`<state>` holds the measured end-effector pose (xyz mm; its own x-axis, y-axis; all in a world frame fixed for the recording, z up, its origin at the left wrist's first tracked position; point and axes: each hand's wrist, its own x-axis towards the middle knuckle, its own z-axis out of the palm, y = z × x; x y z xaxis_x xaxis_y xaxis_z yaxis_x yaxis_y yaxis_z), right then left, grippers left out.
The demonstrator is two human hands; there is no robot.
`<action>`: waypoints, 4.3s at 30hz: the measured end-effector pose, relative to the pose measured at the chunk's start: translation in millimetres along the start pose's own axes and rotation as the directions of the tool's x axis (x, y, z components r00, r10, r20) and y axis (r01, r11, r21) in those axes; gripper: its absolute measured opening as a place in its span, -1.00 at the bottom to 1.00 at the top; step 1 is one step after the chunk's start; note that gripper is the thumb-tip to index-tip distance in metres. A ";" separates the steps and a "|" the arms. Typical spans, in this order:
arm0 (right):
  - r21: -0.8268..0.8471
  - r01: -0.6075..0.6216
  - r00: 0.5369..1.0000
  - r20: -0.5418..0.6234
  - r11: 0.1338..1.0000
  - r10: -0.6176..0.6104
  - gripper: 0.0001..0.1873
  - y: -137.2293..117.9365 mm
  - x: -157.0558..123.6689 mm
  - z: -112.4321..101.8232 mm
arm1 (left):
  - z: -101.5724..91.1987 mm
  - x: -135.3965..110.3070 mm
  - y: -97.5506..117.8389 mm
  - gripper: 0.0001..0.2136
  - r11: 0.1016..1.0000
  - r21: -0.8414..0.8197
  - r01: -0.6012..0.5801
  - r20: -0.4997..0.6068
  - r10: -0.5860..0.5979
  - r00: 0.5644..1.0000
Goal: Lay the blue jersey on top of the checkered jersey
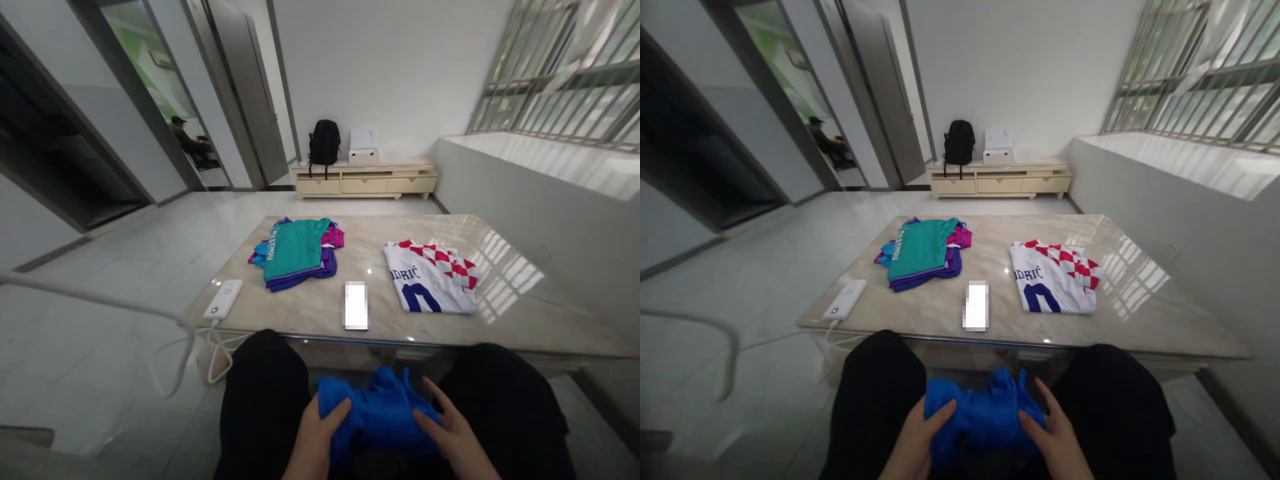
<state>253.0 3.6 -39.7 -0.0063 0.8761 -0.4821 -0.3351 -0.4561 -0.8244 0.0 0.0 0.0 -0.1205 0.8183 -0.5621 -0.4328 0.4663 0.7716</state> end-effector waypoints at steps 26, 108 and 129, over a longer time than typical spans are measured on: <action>-0.832 0.280 0.947 0.157 0.479 -0.280 -0.70 -10.1 -4.0 -8.3 | -10.2 1.3 -1.1 -0.42 0.627 0.652 -0.425 0.368 0.227 0.901; -0.532 0.463 0.845 0.505 0.709 -0.173 -0.47 -91.1 209.8 69.5 | 3.7 310.5 207.6 -0.68 -0.402 0.856 -0.326 0.503 0.500 0.705; -0.474 0.450 0.844 0.503 0.757 -0.186 -0.54 -90.8 200.8 65.3 | 12.9 316.8 216.0 -0.77 -0.272 0.876 -0.398 0.482 0.509 0.713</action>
<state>220.6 231.2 -42.3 -0.4171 0.9029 -0.1042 0.1906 -0.0253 -0.9813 -120.1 364.2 -7.5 0.1242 0.9830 0.1355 0.9484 -0.1577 0.2751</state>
